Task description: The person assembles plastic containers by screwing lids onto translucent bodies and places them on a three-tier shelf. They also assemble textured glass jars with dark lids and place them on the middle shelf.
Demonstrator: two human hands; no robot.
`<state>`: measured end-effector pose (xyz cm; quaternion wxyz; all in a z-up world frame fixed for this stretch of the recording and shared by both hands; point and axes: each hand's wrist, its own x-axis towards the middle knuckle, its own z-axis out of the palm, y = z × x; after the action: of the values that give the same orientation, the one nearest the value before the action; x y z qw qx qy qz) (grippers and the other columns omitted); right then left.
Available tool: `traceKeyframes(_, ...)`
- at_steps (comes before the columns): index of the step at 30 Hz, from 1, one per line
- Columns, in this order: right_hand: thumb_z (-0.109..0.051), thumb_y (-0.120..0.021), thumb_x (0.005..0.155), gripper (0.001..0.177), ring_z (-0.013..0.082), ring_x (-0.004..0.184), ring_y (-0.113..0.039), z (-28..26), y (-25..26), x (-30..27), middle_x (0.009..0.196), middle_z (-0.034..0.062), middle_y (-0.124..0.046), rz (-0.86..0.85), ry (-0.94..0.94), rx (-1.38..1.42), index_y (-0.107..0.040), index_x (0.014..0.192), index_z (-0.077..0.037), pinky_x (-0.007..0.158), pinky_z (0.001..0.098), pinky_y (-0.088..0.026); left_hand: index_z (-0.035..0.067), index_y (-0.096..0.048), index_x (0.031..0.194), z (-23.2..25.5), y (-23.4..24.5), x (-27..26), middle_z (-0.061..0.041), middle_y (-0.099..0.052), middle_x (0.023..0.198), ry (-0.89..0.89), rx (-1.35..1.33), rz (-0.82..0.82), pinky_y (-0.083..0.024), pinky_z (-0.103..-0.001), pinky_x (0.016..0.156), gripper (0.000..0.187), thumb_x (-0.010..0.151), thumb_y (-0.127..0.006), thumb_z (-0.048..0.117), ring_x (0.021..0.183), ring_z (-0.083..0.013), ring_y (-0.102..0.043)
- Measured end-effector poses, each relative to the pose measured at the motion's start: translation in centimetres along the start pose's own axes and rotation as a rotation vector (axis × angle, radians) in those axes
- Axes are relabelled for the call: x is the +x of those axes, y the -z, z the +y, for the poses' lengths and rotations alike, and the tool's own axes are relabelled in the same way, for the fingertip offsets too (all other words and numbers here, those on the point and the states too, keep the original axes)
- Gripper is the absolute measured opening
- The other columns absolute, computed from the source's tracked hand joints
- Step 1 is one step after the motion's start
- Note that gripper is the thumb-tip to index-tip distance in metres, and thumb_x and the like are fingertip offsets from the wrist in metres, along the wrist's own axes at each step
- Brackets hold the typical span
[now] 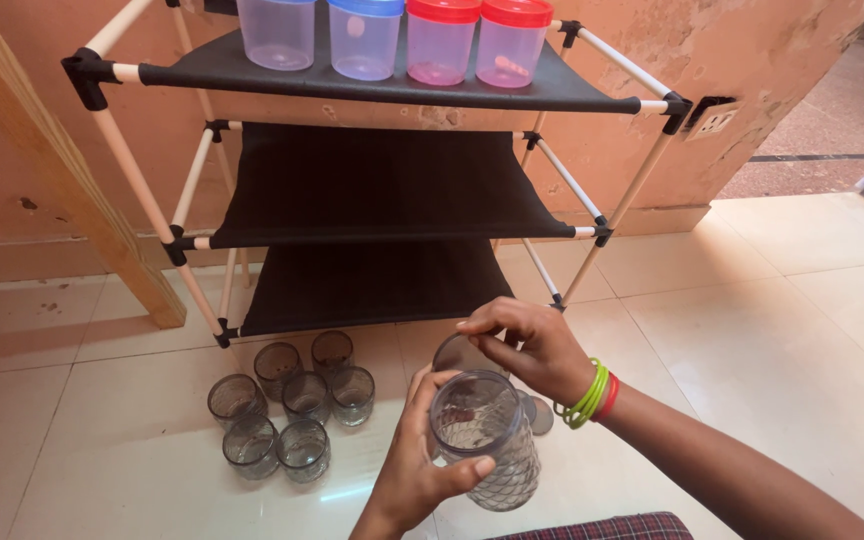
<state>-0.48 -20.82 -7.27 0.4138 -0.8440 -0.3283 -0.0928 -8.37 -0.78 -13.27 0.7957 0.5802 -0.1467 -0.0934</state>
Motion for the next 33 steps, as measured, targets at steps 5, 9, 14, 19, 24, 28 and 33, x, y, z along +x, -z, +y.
traceKeyframes(5,-0.002,-0.081,0.094,0.016,0.0093,0.078,-0.062,0.1,-0.6,0.2,0.094,0.0055,-0.069,0.106,-0.116,0.250,-0.065,0.094,-0.006,0.061,0.0243,-0.053,0.004,-0.039,0.141,-0.1,-0.2,-0.2,-0.016,-0.053,0.128,0.031,-0.117,-0.037,-0.048,-0.039,0.112,0.101,0.056,-0.082,0.038,0.128,-0.0275,-0.059)
traceKeyframes(9,0.000,-0.068,0.090,0.021,0.0057,0.080,-0.068,-0.3,0.1,0.0,0.102,0.0007,-0.071,-0.020,-0.024,0.029,-0.069,0.110,-0.006,0.059,0.0212,-0.052,0.000,-0.049,0.136,0.3,0.4,0.0,-0.013,-0.046,0.132,-0.048,0.072,-0.058,-0.049,-0.039,0.111,0.094,0.058,-0.081,0.041,0.130,-0.0262,-0.059)
traceKeyframes(14,0.000,-0.073,0.093,0.011,0.0091,0.080,-0.067,-0.2,-0.7,0.2,0.100,0.0035,-0.068,0.062,-0.063,0.225,-0.067,0.100,-0.005,0.064,0.0255,-0.057,0.002,-0.046,0.136,0.5,-0.3,-0.2,-0.012,-0.046,0.126,-0.010,-0.046,-0.062,-0.047,-0.038,0.112,0.095,0.057,-0.082,0.041,0.128,-0.0252,-0.059)
traceKeyframes(19,0.002,-0.075,0.092,0.017,0.0097,0.084,-0.064,0.0,-0.8,0.0,0.103,0.0051,-0.066,0.081,-0.063,0.233,-0.063,0.101,-0.005,0.066,0.0240,-0.056,0.004,-0.048,0.132,1.0,-0.3,-0.4,-0.009,-0.051,0.120,0.016,0.046,-0.029,-0.048,-0.037,0.109,0.093,0.054,-0.081,0.042,0.123,-0.0249,-0.061)
traceKeyframes(24,0.003,-0.069,0.091,0.027,0.0070,0.087,-0.068,-0.4,-0.2,-0.2,0.106,0.0021,-0.071,-0.028,0.174,-0.036,-0.073,0.117,-0.005,0.070,0.0205,-0.054,0.002,-0.056,0.129,1.3,0.1,-0.3,-0.008,-0.051,0.119,-0.051,0.309,-0.038,-0.049,-0.036,0.106,0.088,0.056,-0.080,0.045,0.122,-0.0239,-0.061)
traceKeyframes(28,0.002,-0.075,0.091,0.012,0.0084,0.079,-0.064,-0.6,-1.1,0.3,0.098,0.0034,-0.067,0.097,-0.155,0.299,-0.066,0.096,-0.004,0.063,0.0234,-0.057,0.003,-0.051,0.130,1.1,-0.5,-0.5,-0.009,-0.047,0.119,-0.006,-0.032,-0.057,-0.049,-0.036,0.110,0.093,0.055,-0.082,0.046,0.126,-0.0250,-0.060)
traceKeyframes(33,0.004,-0.068,0.088,0.014,0.0078,0.086,-0.065,-0.7,-0.5,0.1,0.102,0.0036,-0.066,0.045,-0.089,0.177,-0.068,0.100,-0.002,0.066,0.0220,-0.055,0.000,-0.055,0.129,1.3,0.5,-0.2,-0.010,-0.049,0.120,-0.048,0.189,-0.059,-0.050,-0.037,0.105,0.093,0.055,-0.082,0.049,0.123,-0.0265,-0.062)
